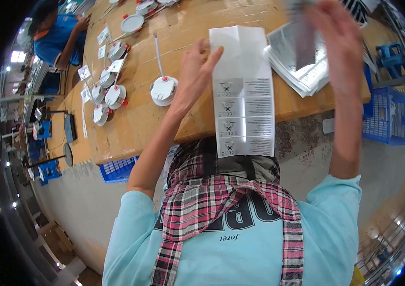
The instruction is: Applying adhesive labels to led light fixtures and their wiring components on an assembly line.
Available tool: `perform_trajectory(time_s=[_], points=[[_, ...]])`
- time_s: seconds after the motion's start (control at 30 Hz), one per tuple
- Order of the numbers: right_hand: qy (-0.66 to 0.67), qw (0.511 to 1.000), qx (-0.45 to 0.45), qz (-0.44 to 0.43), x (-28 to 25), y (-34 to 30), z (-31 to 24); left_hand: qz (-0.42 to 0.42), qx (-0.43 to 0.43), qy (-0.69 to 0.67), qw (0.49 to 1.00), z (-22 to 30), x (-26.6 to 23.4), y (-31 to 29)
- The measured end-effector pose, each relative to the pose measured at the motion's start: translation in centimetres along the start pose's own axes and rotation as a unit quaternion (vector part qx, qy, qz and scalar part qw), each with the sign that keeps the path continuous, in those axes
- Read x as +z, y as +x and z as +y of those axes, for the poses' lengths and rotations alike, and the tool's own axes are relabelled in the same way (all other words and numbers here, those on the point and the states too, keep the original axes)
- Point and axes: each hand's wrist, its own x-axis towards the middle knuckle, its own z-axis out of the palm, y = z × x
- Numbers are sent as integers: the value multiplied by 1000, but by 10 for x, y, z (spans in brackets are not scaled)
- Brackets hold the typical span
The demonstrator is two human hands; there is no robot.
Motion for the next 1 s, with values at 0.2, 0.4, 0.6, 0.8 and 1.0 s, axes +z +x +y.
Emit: perform_trajectory(time_s=[0.2, 0.4, 0.6, 0.8, 1.0], points=[[-153, 950, -27, -271, 50, -5, 5, -56, 41, -195, 978, 50, -30, -16], [-22, 970, 37, -240, 90, -15, -2, -95, -62, -388, 915, 42, -52, -26], [-26, 951, 99, -293, 94, -22, 13, -44, -78, -461, 883, 22, -68, -40], [-113, 937, 86, -318, 106, -13, -4, 34, -76, -294, 952, 2, -92, -47], [-135, 916, 81, -369, 122, -9, -15, -40, 11, -367, 929, -16, -113, -43]])
